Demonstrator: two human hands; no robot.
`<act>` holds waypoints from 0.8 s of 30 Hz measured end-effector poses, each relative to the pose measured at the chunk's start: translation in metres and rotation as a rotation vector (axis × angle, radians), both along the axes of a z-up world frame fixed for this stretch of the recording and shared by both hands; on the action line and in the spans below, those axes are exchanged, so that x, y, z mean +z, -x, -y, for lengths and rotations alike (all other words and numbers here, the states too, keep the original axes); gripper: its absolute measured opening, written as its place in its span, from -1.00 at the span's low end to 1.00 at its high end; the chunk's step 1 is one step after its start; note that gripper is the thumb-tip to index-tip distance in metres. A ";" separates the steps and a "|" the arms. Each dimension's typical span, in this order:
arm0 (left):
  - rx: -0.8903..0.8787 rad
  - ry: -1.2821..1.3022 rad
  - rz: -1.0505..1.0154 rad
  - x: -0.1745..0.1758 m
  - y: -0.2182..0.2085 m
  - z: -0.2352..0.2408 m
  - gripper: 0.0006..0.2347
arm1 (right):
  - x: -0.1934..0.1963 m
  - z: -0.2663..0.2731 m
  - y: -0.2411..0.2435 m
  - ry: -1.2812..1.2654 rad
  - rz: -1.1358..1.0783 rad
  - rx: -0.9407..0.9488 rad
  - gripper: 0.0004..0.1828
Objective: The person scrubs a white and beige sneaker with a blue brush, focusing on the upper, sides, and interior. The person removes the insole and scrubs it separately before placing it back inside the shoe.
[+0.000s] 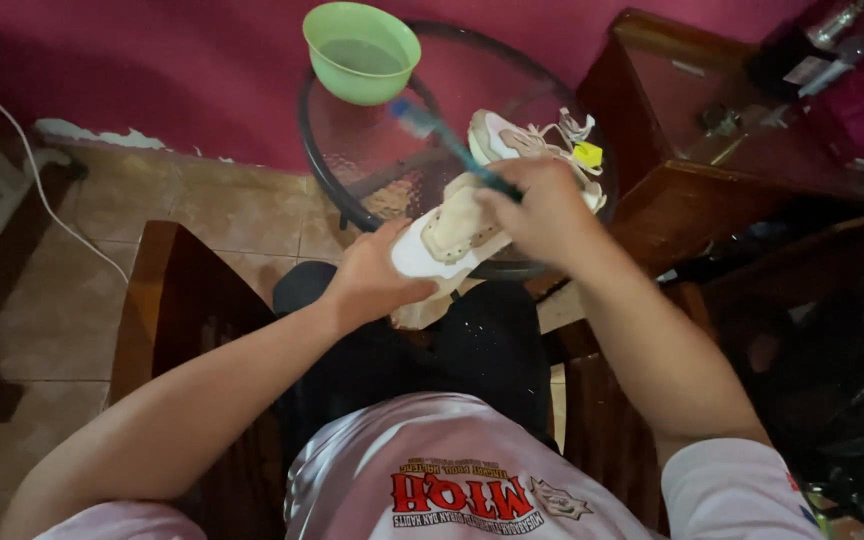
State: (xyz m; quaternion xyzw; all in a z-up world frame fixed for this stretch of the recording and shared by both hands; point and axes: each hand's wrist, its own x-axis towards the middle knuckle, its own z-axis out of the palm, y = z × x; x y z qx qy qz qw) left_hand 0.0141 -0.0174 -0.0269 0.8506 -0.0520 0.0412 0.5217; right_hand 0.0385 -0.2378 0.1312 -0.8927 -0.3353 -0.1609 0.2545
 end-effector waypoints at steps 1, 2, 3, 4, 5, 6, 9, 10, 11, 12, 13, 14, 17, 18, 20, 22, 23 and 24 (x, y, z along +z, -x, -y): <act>0.003 0.003 -0.002 0.001 0.000 -0.001 -0.04 | 0.007 -0.001 -0.002 0.003 -0.002 0.003 -0.81; 0.003 -0.011 0.017 0.002 0.000 -0.001 -0.05 | 0.013 -0.001 -0.004 0.016 -0.038 -0.004 -0.80; 0.001 -0.024 0.033 0.002 0.000 0.000 -0.07 | 0.019 -0.001 -0.005 0.030 -0.077 -0.014 -0.78; 0.000 -0.021 0.029 -0.011 -0.006 -0.004 -0.07 | 0.014 0.004 -0.009 0.034 -0.080 -0.015 -0.78; -0.057 -0.178 0.180 -0.023 -0.012 -0.008 -0.01 | 0.008 0.008 -0.015 0.048 -0.084 -0.044 -0.77; -0.113 -0.335 0.331 -0.035 -0.019 -0.012 0.04 | 0.003 0.012 -0.020 0.062 -0.088 -0.073 -0.76; -0.076 -0.183 0.473 -0.013 -0.007 -0.012 -0.26 | -0.017 0.014 -0.029 0.039 -0.116 -0.117 -0.79; -0.079 -0.184 0.475 0.001 -0.004 -0.011 -0.26 | -0.021 0.012 -0.031 0.037 -0.114 -0.119 -0.79; -0.113 -0.165 0.226 0.015 0.001 -0.010 -0.14 | -0.025 0.009 -0.032 -0.021 -0.097 -0.150 -0.79; -0.146 -0.144 -0.023 0.029 0.005 -0.009 0.00 | -0.030 0.006 -0.033 -0.078 -0.079 -0.182 -0.79; -0.143 -0.144 -0.023 0.020 -0.003 -0.005 0.00 | -0.033 0.005 -0.035 -0.078 -0.079 -0.178 -0.79; -0.159 -0.095 0.214 0.011 -0.011 -0.001 -0.17 | -0.036 0.004 -0.037 -0.105 -0.061 -0.165 -0.77; -0.211 -0.005 0.464 0.019 -0.029 0.001 -0.41 | -0.031 -0.007 -0.042 -0.159 -0.022 -0.084 -0.76; -0.252 0.040 0.467 0.026 -0.033 0.001 -0.48 | -0.029 -0.011 -0.042 -0.183 -0.009 -0.021 -0.77; -0.278 0.057 0.381 0.021 -0.055 -0.004 -0.54 | -0.026 -0.013 -0.045 -0.177 0.000 0.002 -0.76; -0.302 0.076 0.293 0.025 -0.065 -0.008 -0.60 | -0.029 -0.009 -0.046 -0.169 0.007 0.027 -0.76; -0.342 0.205 0.171 0.035 -0.066 -0.009 -0.66 | -0.031 -0.005 -0.048 -0.147 0.053 0.000 -0.76; -0.381 0.335 0.049 0.045 -0.068 -0.011 -0.72 | -0.033 -0.001 -0.049 -0.125 0.099 -0.027 -0.73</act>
